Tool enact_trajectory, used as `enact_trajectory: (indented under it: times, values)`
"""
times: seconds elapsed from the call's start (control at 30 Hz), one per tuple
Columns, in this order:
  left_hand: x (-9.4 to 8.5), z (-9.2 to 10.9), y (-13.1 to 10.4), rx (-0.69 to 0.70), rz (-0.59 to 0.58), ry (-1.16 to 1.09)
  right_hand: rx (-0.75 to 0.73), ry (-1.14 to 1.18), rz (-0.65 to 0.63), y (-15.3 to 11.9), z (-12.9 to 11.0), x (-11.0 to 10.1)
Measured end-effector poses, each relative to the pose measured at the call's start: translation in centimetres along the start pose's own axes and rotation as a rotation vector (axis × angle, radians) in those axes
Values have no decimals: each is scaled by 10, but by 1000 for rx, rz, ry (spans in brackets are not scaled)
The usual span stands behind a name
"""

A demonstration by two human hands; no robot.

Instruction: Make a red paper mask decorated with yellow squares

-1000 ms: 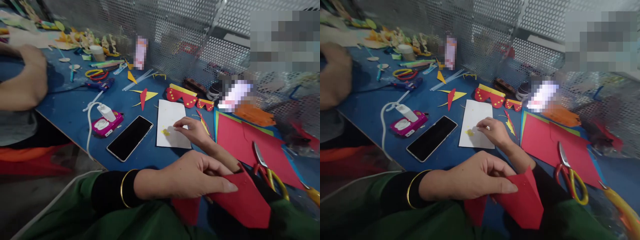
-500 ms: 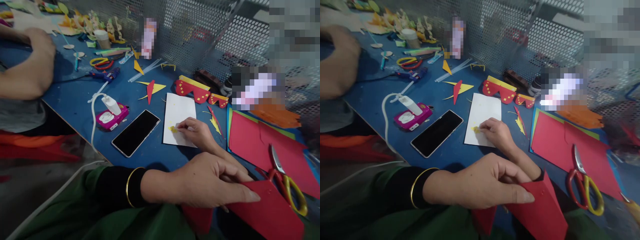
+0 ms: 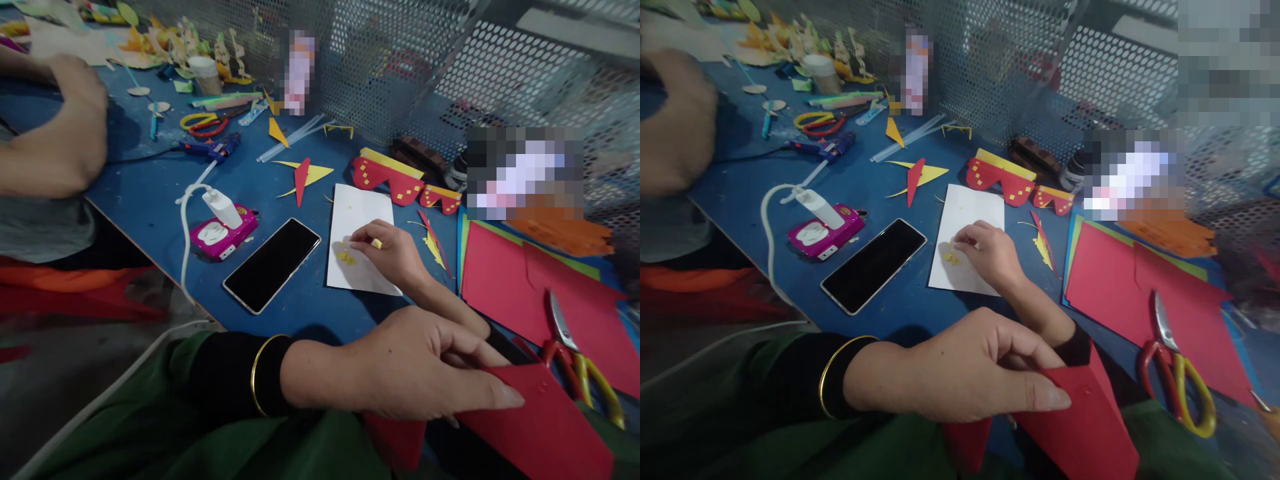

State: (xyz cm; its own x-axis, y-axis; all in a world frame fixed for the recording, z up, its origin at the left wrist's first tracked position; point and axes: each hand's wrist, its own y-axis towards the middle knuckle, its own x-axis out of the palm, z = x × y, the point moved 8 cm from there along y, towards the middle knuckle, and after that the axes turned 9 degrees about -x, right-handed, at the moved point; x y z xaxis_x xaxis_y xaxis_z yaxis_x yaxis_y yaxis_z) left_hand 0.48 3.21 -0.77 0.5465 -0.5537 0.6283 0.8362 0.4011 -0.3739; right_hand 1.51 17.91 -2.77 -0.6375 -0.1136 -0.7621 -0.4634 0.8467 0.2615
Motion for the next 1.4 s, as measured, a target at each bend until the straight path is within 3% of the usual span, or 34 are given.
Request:
enact_trajectory:
  times: [0.13, 0.47, 0.77, 0.87, 0.97, 1.07, 1.13, 1.3, 1.4]
  values:
    - [-2, -2, -1, -27, 8, 0, -47, -12, -77, 18, -2, 10]
    - [-1, 2, -2, -30, 4, 33, -99, -47, -235, 33, 4, 22]
    - [-1, 4, -3, -20, 10, 39, -147, -73, -283, 38, -1, 27]
    - [-2, 3, -3, -18, 10, 34, -155, -57, -256, 38, -4, 13]
    - [-2, 1, -3, -23, 11, 32, -153, -36, -78, 37, -2, -28]
    - [-1, 1, -3, -24, 14, 40, -146, -127, 105, 21, 2, -69]
    - [0, 2, -4, -18, 14, 37, -144, -173, 115, -1, 1, -75]
    - [2, 6, -6, 2, 14, 69, -227, -247, -11, -71, -13, -37]
    - [2, 9, -7, 20, 30, 135, -316, -354, -179, -104, -20, -7]
